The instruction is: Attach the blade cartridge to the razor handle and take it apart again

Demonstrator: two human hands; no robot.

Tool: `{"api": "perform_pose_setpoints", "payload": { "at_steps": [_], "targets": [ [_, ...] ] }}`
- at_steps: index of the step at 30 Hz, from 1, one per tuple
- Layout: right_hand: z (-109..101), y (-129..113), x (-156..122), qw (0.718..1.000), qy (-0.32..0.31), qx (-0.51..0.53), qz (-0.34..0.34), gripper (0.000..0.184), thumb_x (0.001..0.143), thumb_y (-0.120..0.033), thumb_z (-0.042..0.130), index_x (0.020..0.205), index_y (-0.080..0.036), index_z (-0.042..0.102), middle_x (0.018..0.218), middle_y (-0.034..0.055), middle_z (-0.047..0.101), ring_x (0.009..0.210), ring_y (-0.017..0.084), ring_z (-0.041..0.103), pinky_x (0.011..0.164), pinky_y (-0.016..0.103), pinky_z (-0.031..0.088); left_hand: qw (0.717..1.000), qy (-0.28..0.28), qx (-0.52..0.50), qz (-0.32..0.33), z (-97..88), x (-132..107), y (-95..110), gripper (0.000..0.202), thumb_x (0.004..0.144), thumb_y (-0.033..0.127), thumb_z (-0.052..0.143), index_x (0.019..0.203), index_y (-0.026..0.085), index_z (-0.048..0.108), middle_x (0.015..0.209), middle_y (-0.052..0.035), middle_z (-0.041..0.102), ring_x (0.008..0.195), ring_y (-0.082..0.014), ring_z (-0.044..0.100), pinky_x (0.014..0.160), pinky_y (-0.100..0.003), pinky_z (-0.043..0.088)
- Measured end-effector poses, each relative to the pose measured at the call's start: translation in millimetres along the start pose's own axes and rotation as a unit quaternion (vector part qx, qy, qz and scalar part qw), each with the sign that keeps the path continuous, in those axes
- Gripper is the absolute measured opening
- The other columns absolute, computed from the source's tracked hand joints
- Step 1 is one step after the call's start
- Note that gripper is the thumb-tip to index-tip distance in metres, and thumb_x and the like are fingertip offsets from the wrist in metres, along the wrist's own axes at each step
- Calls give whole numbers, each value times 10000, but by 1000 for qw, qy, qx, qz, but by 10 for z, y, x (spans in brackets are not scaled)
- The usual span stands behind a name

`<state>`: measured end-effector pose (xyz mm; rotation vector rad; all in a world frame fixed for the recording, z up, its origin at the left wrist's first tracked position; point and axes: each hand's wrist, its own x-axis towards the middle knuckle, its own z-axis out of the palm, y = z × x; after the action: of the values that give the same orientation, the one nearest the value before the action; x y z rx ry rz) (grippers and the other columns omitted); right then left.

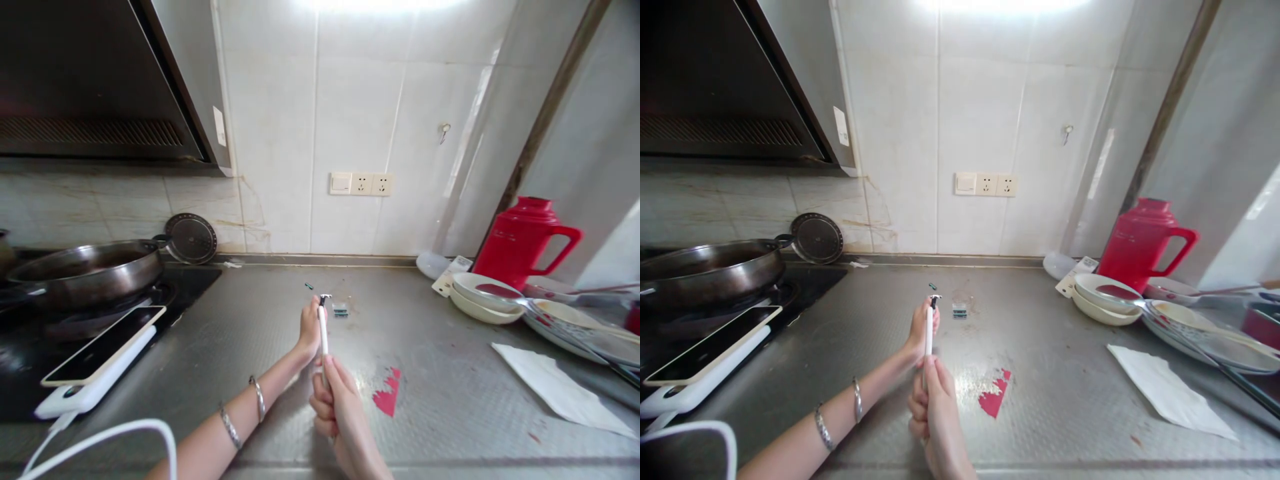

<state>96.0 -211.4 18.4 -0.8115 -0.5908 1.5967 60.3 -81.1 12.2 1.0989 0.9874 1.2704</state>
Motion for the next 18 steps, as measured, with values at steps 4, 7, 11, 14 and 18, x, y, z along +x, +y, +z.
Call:
{"api": "perform_pose_setpoints", "payload": {
  "at_steps": [4,7,11,14,18],
  "targets": [
    [4,-159,33,999,2,-1,-45,477,640,-618,640,782,-235,392,480,-134,220,389,13,72,347,140,25,1000,13,-1,6,39,-13,-9,561,804,588,336,399,206,261,344,64,211,316,-48,180,361,-220,129],
    [10,-171,45,999,-8,-8,-43,463,652,-609,635,781,-235,394,482,-132,223,387,13,80,352,140,28,1000,16,1,-5,65,-27,2,562,803,589,334,398,209,255,338,58,222,313,-51,197,359,-222,134],
    [-5,-44,-10,1000,3,-19,-12,467,662,-628,612,775,-231,394,487,-129,241,387,12,80,348,143,27,999,36,1,-1,40,-36,41,527,796,572,374,425,206,296,355,51,275,327,-57,240,365,-219,154],
    [14,-119,6,999,5,-13,-40,462,662,-619,620,779,-231,399,483,-130,235,385,11,78,345,139,30,1000,11,-12,6,29,-50,50,536,805,571,354,420,207,275,357,61,231,322,-53,204,368,-220,148],
    [51,-280,85,998,-5,-2,-59,477,627,-610,655,782,-237,402,469,-135,210,378,12,72,339,134,26,1000,-16,-20,13,44,-56,40,551,815,571,316,402,210,263,354,62,206,319,-53,192,366,-221,156]
  ]
}}
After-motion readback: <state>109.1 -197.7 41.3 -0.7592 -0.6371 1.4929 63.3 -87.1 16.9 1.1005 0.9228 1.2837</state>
